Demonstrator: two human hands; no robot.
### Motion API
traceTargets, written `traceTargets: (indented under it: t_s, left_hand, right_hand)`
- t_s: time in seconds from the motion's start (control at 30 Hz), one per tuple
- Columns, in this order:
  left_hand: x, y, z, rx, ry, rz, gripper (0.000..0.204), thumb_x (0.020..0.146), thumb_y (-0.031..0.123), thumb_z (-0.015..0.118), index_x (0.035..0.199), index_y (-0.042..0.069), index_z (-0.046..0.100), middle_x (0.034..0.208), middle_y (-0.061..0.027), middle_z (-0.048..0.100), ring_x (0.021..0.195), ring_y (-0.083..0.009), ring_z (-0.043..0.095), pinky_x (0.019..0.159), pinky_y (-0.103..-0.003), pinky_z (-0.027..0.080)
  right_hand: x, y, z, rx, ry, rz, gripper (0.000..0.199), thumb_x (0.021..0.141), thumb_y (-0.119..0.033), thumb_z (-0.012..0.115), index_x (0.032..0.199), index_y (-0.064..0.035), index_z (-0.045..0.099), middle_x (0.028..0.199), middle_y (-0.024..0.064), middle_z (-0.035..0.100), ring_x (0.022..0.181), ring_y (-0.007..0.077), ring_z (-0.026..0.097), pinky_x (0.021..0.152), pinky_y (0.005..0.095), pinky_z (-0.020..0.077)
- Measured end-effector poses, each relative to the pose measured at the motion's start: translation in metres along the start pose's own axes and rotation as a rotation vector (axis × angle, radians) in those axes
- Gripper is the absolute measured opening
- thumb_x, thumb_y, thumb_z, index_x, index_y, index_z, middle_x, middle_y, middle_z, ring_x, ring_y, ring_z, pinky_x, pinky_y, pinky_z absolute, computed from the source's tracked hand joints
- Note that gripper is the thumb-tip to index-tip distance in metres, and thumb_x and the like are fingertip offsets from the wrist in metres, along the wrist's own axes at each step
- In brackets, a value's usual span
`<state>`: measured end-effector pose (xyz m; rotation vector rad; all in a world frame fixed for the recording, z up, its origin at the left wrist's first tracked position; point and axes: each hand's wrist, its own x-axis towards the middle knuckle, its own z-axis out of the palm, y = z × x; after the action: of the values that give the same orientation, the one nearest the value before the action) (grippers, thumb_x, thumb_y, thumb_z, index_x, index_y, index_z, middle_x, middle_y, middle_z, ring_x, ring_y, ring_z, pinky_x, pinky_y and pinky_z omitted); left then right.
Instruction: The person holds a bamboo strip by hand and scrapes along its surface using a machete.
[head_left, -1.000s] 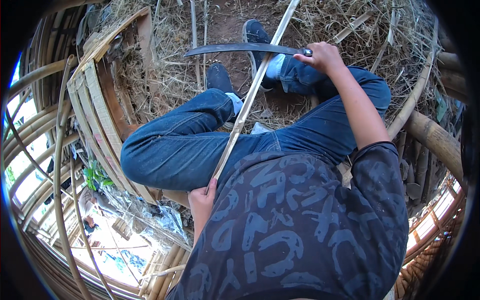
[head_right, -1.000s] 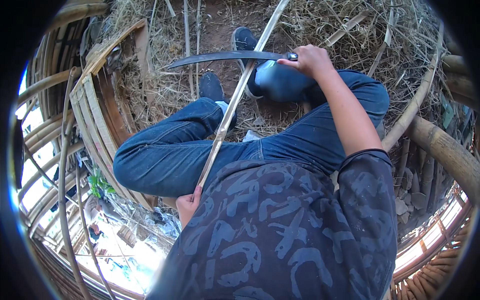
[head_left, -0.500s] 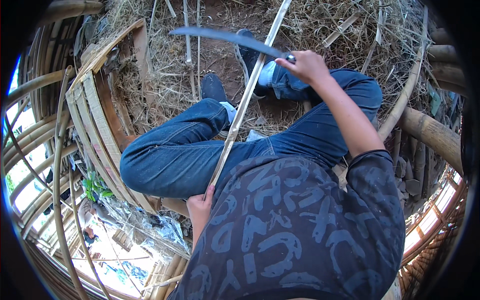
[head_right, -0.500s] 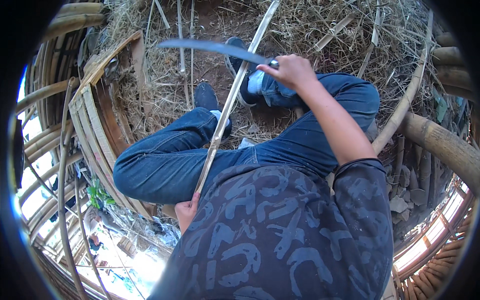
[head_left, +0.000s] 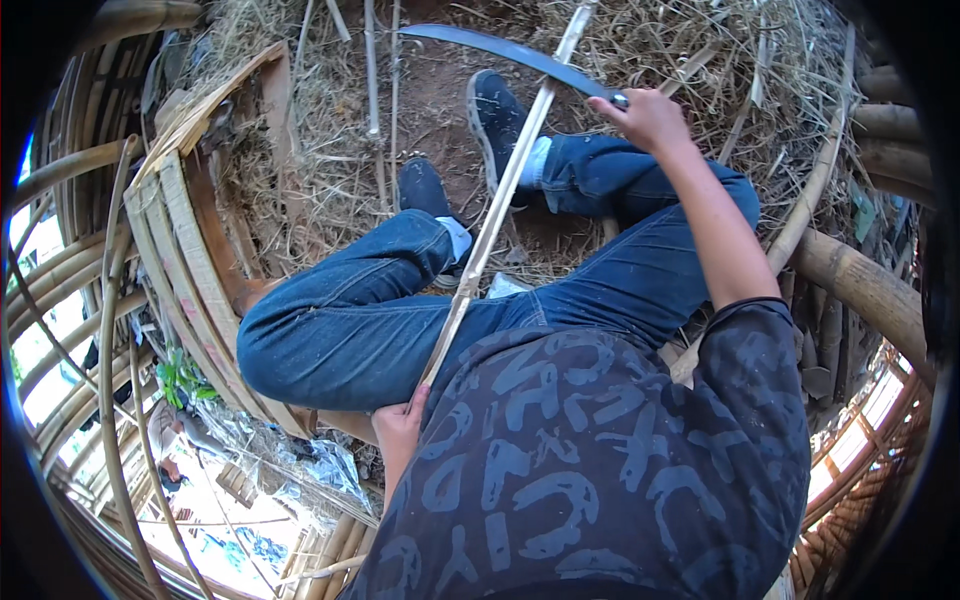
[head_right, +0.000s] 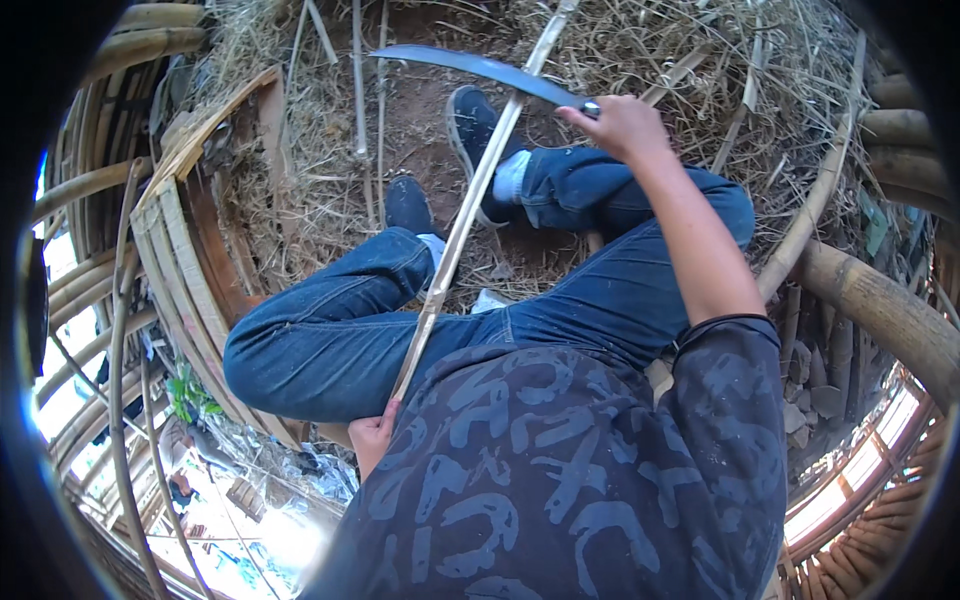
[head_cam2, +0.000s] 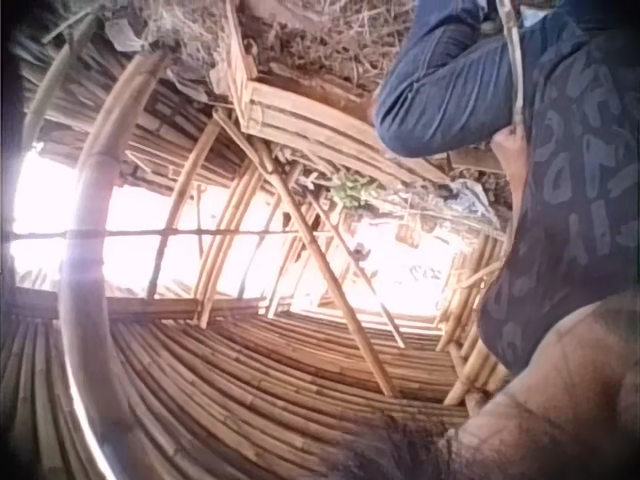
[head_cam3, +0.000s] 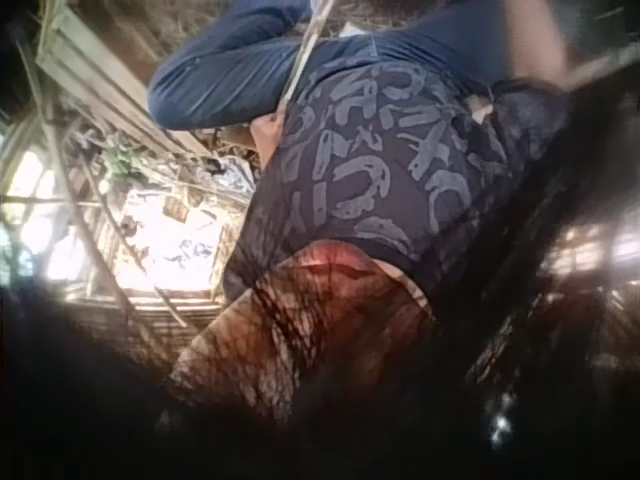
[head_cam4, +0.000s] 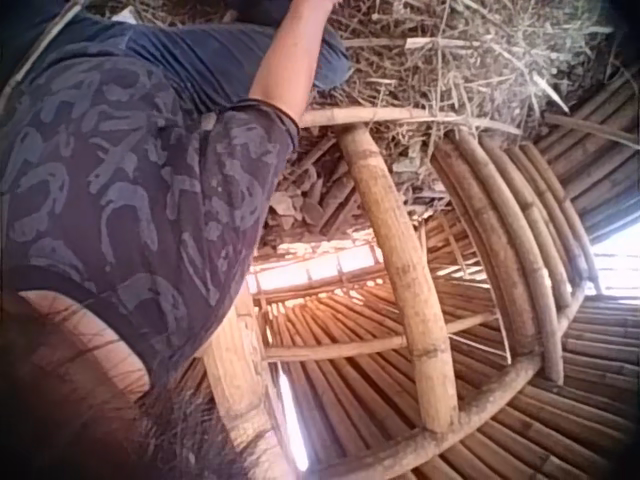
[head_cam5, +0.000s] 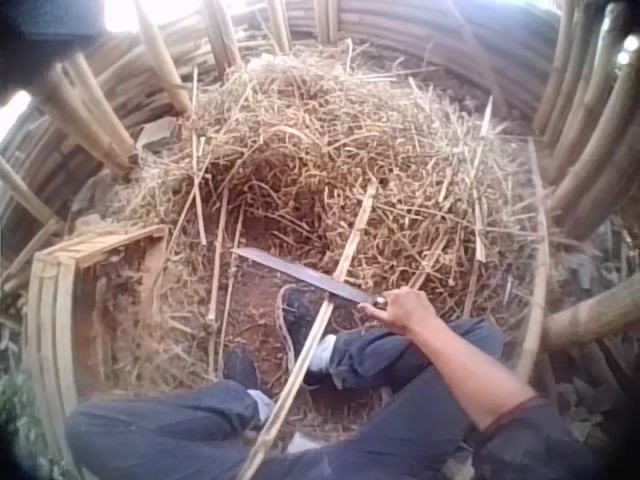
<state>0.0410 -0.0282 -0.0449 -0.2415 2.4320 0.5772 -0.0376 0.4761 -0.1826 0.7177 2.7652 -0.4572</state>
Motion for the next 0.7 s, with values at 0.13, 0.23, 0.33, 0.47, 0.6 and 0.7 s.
traceTargets:
  t_s: [0.13, 0.23, 0.33, 0.47, 0.6, 0.7]
  left_hand:
    - [0.001, -0.008, 0.000, -0.042, 0.003, 0.026, 0.059, 0.085, 0.033, 0.074, 0.049, -0.008, 0.052, 0.039, -0.0024, 0.030, 0.040, -0.0092, 0.028, 0.041, -0.032, 0.025]
    - [0.003, -0.009, -0.003, -0.035, -0.020, 0.003, 0.057, 0.085, 0.030, 0.074, 0.048, -0.008, 0.053, 0.038, -0.0010, 0.032, 0.039, -0.0075, 0.029, 0.040, -0.031, 0.025]
    - [0.001, -0.004, 0.000, -0.022, -0.023, -0.028, 0.060, 0.085, 0.035, 0.073, 0.049, -0.008, 0.054, 0.038, -0.0037, 0.031, 0.038, -0.0101, 0.028, 0.041, -0.032, 0.026]
    - [0.001, -0.002, -0.002, 0.096, -0.061, -0.023, 0.063, 0.085, 0.045, 0.069, 0.051, -0.006, 0.057, 0.039, -0.0120, 0.039, 0.036, -0.0206, 0.039, 0.045, -0.038, 0.033]
    - [-0.004, 0.048, -0.037, 0.358, -0.196, -0.058, 0.058, 0.086, 0.046, 0.066, 0.057, -0.005, 0.062, 0.049, -0.0195, 0.054, 0.048, -0.0324, 0.057, 0.054, -0.043, 0.044]
    - [-0.004, 0.095, -0.067, 0.650, -0.343, 0.220, 0.040, 0.087, 0.042, 0.064, 0.084, 0.002, 0.066, 0.071, -0.0172, 0.066, 0.068, -0.0348, 0.065, 0.068, -0.046, 0.050]
  right_hand:
    - [-0.011, -0.032, 0.002, -0.013, -0.080, -0.148, 0.080, 0.081, -0.078, 0.042, 0.082, -0.0036, 0.070, 0.076, 0.0191, 0.068, 0.077, 0.0365, 0.068, 0.070, 0.0463, 0.0542]
    - [-0.010, -0.022, 0.003, -0.050, -0.107, -0.262, 0.080, 0.079, -0.080, 0.043, 0.082, -0.0038, 0.069, 0.075, 0.0186, 0.067, 0.078, 0.0358, 0.068, 0.070, 0.0460, 0.0539]
    - [0.014, 0.025, 0.002, -0.030, -0.126, -0.011, 0.081, 0.080, -0.080, 0.041, 0.080, -0.0041, 0.069, 0.078, 0.0191, 0.068, 0.081, 0.0353, 0.067, 0.071, 0.0475, 0.0518]
    - [0.020, 0.053, -0.008, 0.200, -0.038, 0.231, 0.078, 0.082, -0.076, 0.044, 0.074, -0.0022, 0.067, 0.077, 0.0216, 0.067, 0.081, 0.0380, 0.067, 0.073, 0.0479, 0.0502]
    - [-0.002, 0.018, 0.008, 0.327, -0.008, 0.217, 0.067, 0.084, -0.066, 0.054, 0.073, -0.0018, 0.066, 0.070, 0.0196, 0.066, 0.069, 0.0371, 0.066, 0.065, 0.0446, 0.0511]
    - [-0.030, -0.030, 0.014, 0.772, -0.088, 0.309, 0.056, 0.084, -0.054, 0.065, 0.063, -0.0024, 0.058, 0.054, 0.0072, 0.057, 0.046, 0.0183, 0.058, 0.046, 0.0339, 0.0477]
